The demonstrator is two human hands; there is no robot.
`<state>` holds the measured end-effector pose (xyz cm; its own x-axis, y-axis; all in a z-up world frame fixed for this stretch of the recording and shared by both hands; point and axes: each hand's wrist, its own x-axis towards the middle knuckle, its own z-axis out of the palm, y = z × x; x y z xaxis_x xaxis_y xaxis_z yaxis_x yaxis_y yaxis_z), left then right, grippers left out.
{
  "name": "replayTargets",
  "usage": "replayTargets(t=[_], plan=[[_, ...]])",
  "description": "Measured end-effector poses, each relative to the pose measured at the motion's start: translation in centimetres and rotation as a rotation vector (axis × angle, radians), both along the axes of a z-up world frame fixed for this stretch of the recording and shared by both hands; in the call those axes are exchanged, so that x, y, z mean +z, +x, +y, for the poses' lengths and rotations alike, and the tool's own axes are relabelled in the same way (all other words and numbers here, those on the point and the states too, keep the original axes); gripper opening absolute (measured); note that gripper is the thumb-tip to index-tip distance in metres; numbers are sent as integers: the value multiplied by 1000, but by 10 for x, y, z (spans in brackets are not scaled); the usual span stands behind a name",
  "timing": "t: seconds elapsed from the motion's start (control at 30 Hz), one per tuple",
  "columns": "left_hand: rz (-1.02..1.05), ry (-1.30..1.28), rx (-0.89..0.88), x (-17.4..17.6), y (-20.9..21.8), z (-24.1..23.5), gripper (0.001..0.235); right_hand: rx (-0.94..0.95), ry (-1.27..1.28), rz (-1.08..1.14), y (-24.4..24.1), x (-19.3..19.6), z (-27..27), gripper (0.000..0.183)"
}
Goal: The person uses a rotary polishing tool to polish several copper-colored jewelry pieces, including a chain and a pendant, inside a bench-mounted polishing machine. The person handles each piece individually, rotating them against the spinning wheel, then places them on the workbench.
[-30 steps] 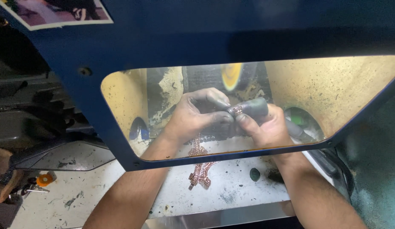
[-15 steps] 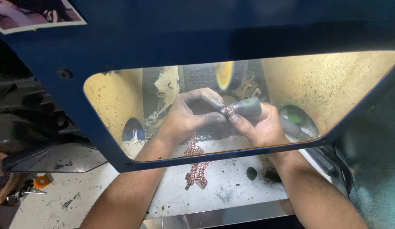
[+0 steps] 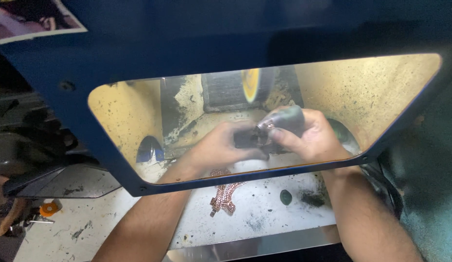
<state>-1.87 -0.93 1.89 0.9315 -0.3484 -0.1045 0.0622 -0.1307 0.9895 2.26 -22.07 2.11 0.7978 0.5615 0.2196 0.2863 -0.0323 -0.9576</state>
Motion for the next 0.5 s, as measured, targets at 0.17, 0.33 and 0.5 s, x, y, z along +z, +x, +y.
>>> replayTargets(t=[0.17, 0.33, 0.5], plan=[[-167, -86, 143, -8, 6, 9, 49, -86, -54, 167, -9, 13, 14, 20], [-182, -122, 291, -18, 10, 9, 32, -169, -76, 255, -15, 12, 28, 25], [-175, -122, 462, -15, 8, -1, 18, -326, -92, 330, -20, 8, 45, 33]])
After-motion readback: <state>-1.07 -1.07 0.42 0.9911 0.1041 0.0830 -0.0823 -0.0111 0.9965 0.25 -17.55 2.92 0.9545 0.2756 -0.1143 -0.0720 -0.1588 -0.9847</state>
